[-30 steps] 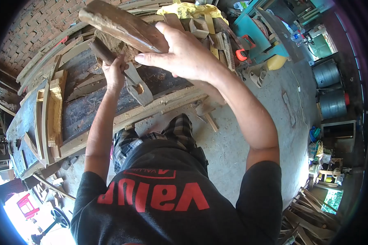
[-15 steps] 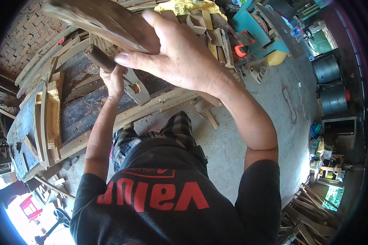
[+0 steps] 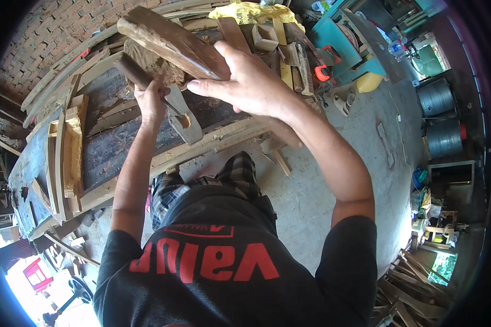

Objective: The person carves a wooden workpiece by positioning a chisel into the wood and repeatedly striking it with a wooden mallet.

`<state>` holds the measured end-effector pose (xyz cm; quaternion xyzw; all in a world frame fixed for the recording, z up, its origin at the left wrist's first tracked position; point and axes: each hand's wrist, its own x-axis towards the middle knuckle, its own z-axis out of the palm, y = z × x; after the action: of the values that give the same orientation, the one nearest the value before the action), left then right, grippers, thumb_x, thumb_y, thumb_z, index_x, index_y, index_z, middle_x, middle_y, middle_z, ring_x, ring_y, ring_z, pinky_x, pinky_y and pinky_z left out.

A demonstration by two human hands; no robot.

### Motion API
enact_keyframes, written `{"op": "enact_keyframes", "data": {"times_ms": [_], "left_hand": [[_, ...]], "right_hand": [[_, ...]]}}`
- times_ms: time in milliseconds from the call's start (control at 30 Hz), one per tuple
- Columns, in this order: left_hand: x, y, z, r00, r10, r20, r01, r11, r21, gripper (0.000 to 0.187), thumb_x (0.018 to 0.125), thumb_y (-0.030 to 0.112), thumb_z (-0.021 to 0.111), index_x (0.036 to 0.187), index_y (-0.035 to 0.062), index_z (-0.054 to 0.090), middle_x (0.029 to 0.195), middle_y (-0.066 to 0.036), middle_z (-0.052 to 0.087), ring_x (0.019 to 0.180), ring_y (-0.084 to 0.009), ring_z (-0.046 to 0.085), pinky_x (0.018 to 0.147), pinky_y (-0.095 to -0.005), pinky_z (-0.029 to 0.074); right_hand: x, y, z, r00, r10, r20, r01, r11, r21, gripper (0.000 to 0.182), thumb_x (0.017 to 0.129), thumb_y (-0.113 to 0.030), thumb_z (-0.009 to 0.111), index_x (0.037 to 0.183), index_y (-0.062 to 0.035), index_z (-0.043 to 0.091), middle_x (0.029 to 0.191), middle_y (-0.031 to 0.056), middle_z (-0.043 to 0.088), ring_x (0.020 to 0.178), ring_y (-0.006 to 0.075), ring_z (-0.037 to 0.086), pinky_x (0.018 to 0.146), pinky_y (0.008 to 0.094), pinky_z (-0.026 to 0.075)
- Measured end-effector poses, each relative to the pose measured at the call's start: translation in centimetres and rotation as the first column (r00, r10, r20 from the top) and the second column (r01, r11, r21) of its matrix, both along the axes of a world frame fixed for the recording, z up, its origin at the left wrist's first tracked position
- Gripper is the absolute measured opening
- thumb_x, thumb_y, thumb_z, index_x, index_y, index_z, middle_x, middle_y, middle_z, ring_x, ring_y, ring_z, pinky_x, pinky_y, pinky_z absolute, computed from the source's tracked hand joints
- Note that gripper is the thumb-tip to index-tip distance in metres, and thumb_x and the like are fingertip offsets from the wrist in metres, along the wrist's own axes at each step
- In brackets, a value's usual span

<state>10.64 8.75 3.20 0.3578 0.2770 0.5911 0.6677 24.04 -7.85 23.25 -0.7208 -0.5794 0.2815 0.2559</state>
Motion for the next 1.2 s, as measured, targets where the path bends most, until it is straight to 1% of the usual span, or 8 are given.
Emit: {"op": "enact_keyframes", "data": {"times_ms": [467,533,733,800,933,967,1133,1200], "left_hand": [[-0.6,-3.0,1.1,0.994,0.000,-0.106,0.017,0.987,0.159,0.027,0.083,0.013,0.077,0.082,0.0085,0.050,0.066,-0.001,0.055,0.051,-0.0088,0.050,0.046,-0.0251,0.042],[-0.6,-2.8,0.7,0.993,0.008,-0.117,0.013,0.985,0.173,0.027,0.083,0.013,0.077,0.083,0.0084,0.050,0.065,-0.001,0.055,0.051,-0.0089,0.050,0.046,-0.0250,0.042],[-0.6,-2.8,0.6,0.992,0.011,-0.125,0.014,0.980,0.200,0.026,0.083,0.011,0.075,0.087,0.0082,0.050,0.066,-0.001,0.057,0.051,-0.0081,0.050,0.046,-0.0236,0.041],[-0.3,-3.5,1.2,0.983,0.102,-0.150,-0.059,0.962,0.267,0.025,0.083,0.008,0.074,0.090,0.0070,0.051,0.066,-0.001,0.057,0.051,-0.0072,0.051,0.045,-0.0233,0.042],[0.0,-2.7,-0.6,0.992,0.041,-0.122,-0.018,0.984,0.179,0.028,0.081,0.010,0.076,0.087,0.0074,0.049,0.066,0.001,0.056,0.050,-0.0062,0.050,0.044,-0.0225,0.041],[0.1,-2.7,-0.5,0.984,0.062,-0.168,-0.029,0.981,0.193,0.027,0.082,0.009,0.076,0.087,0.0075,0.049,0.066,0.001,0.056,0.050,-0.0061,0.050,0.044,-0.0225,0.040],[0.1,-3.3,0.5,0.988,0.036,-0.153,-0.008,0.984,0.180,0.025,0.083,0.008,0.074,0.088,0.0073,0.049,0.066,0.001,0.057,0.049,-0.0056,0.049,0.044,-0.0223,0.040],[-0.3,-3.2,1.0,0.983,0.060,-0.176,-0.023,0.978,0.209,0.026,0.083,0.009,0.075,0.090,0.0073,0.050,0.068,-0.001,0.057,0.049,-0.0066,0.050,0.043,-0.0227,0.041]], "right_hand": [[-1.2,-0.2,2.0,0.975,0.157,-0.155,-0.115,0.960,0.254,0.063,0.086,-0.037,0.073,0.131,-0.0007,0.045,0.107,0.0065,0.063,0.070,0.0024,0.056,0.044,0.0158,0.043],[-2.5,0.5,3.5,0.961,0.274,-0.035,-0.197,0.768,0.609,0.064,0.084,-0.039,0.074,0.123,0.0042,0.049,0.091,0.0137,0.067,0.062,0.0187,0.065,0.057,0.0305,0.057],[-3.0,3.9,2.2,0.909,0.243,0.340,-0.416,0.448,0.792,0.061,0.083,-0.035,0.076,0.120,0.0045,0.049,0.095,0.0190,0.067,0.074,0.0239,0.068,0.069,0.0351,0.058],[-2.5,2.5,2.1,0.937,0.219,0.273,-0.218,0.975,-0.035,0.066,0.084,-0.041,0.074,0.126,0.0026,0.049,0.109,0.0202,0.064,0.096,0.0264,0.064,0.086,0.0357,0.049],[-1.1,3.4,2.4,0.951,0.223,0.215,-0.227,0.974,-0.005,0.063,0.084,-0.043,0.073,0.123,0.0009,0.051,0.087,0.0127,0.063,0.063,0.0137,0.061,0.053,0.0273,0.051],[-2.1,3.0,4.7,0.950,0.207,0.233,-0.223,0.974,0.043,0.057,0.085,-0.036,0.073,0.119,0.0049,0.054,0.101,0.0221,0.067,0.090,0.0278,0.069,0.082,0.0386,0.056],[-2.7,3.4,2.8,0.930,0.290,0.223,-0.362,0.631,0.686,0.066,0.085,-0.039,0.072,0.128,0.0036,0.046,0.094,0.0205,0.068,0.077,0.0262,0.069,0.078,0.0350,0.059],[-1.4,2.8,-1.4,0.943,0.219,0.250,-0.296,0.895,0.334,0.075,0.083,-0.041,0.074,0.134,0.0039,0.043,0.095,0.0149,0.061,0.059,0.0142,0.059,0.047,0.0269,0.049]]}}
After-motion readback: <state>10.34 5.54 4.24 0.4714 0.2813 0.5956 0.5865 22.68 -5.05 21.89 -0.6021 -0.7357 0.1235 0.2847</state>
